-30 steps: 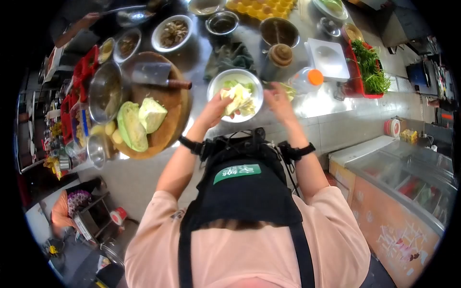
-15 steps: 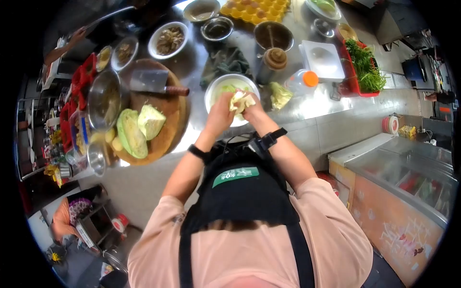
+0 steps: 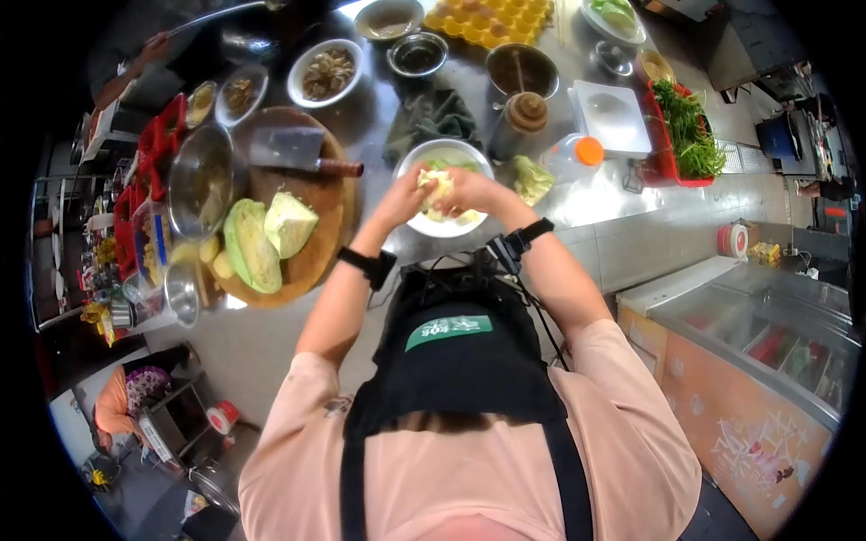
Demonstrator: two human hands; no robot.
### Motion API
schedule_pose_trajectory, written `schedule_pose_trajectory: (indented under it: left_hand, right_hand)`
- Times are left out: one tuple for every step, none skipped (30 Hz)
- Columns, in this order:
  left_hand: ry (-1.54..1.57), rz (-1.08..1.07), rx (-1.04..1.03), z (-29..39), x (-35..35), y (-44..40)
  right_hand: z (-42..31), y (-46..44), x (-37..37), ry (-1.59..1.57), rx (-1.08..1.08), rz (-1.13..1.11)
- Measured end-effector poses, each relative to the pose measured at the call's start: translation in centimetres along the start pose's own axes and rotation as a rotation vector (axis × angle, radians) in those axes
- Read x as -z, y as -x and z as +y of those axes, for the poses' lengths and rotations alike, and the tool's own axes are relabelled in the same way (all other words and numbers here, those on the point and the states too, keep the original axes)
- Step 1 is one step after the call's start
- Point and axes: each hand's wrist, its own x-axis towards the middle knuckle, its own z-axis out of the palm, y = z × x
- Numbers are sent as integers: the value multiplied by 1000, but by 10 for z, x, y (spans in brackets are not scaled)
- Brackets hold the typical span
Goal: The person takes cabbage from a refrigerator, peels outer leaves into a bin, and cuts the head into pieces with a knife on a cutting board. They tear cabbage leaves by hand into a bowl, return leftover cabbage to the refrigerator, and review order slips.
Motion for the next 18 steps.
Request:
schedule_pose_trajectory:
  left_hand:
    - [-61,68,-190,3,1,-2]
    - [-63,71,-192,6,2,-3]
    - [43,97,-59,9,2,-4]
    - [150,123,77,18,-1,-2]
    - [153,128,79,19,-5,0]
    - [111,199,62,21,-8,-1]
    - [69,269,51,22,-12,1]
    - [68,271,55,24,-14,4]
    - [215,284,109,26,-17,5]
    - [363,294,165,28,-20,6]
    - [511,301,223,31,-23,6]
    - [660,403,384,34,-25,3]
    - [659,398,386,38,-24,2]
    - [778,466,532,41,-23,1]
    - [893,530,674,43,-22,-4]
    - [811,515,621,26,-22,-9]
    - [812,517,622,25,-14,-12]
    - [528,486,564,23,-5,-16]
  right_hand:
    - [-4,-4,-2,184,-20,-20]
    - [-6,-5,-8,363,-10,101]
    - [-2,-7,-15,364,-9,100]
    - [8,-9,-20,448,227,247]
    - [17,-12,-22,529,465,390]
    - [25,-16,-22,648,495,481]
    - [22,-11,-25,649,494,475]
    - [20,-4,-26,673,508,464]
    - [17,2,-28,697,525,456]
    - [16,5,-30,695,524,457]
    - [15,9,-32,650,494,442]
    - [17,12,-33,604,463,428]
    - [19,13,-41,602,461,432]
    - [23,10,-54,711,553,421]
    - [24,8,-60,823,649,413]
    - [29,7,-55,847,621,453]
    - [33,8,-50,847,621,450]
    - [35,6,-42,832,660,619]
